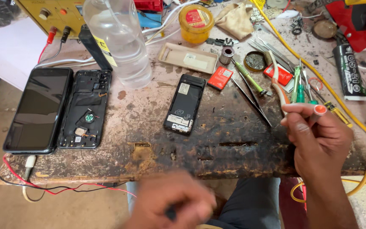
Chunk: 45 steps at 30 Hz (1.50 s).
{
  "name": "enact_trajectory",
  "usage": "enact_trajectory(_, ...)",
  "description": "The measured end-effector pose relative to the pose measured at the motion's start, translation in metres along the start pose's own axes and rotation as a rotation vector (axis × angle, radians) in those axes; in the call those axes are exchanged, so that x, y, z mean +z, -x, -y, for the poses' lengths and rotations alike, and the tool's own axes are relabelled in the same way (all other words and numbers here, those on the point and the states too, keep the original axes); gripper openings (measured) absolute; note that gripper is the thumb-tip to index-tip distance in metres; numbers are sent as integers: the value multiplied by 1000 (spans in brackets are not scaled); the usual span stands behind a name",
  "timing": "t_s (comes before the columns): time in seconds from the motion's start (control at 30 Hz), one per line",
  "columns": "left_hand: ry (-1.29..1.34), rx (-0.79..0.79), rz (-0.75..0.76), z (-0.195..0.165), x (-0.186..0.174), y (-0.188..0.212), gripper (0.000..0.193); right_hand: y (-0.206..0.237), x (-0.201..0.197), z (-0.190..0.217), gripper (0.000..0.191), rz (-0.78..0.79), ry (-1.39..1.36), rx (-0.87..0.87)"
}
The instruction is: The person reassembles a feature phone by inserting a battery, powering it on to verify the display, and then using a screwdriver to secure screws. The phone is handled multiple times to check functionality and complete the assembly.
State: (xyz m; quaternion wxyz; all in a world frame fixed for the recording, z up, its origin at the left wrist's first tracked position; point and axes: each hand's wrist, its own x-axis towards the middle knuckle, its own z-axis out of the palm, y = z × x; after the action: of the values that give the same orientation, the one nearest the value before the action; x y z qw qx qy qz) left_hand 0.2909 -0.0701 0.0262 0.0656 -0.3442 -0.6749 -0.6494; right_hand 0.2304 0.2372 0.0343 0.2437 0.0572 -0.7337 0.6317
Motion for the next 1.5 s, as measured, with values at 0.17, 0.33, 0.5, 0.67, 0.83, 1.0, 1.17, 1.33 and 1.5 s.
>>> enact_trajectory(0.17,986,-685,-317,81,67,73,61,-3,4,4,13,35,36,-49)
enact_trajectory(0.33,1200,-416,-659,86,57,62,108,-2,12,14,13,59,-13,-14)
enact_trajectory(0.5,1249,-215,-683,73,53,39,104,0,15,20,12,124,23,-76)
enact_trajectory(0.67,1210,-188,-689,69,51,40,106,2,15,21,11,160,23,-91)
enact_trajectory(0.83,1236,-130,-735,67,38,40,110,3,18,23,10,110,45,50)
enact_trajectory(1.0,1147,-323,-724,60,52,45,95,-2,18,17,14,116,159,45)
enact_trajectory(1.17,1133,-337,-604,61,52,60,93,-1,17,12,17,125,260,6)
enact_trajectory(1.33,1201,-374,-540,58,49,75,89,25,29,24,14,220,263,-75)
enact_trajectory(1.5,1310,-415,-534,49,41,84,80,42,40,26,18,416,149,-200)
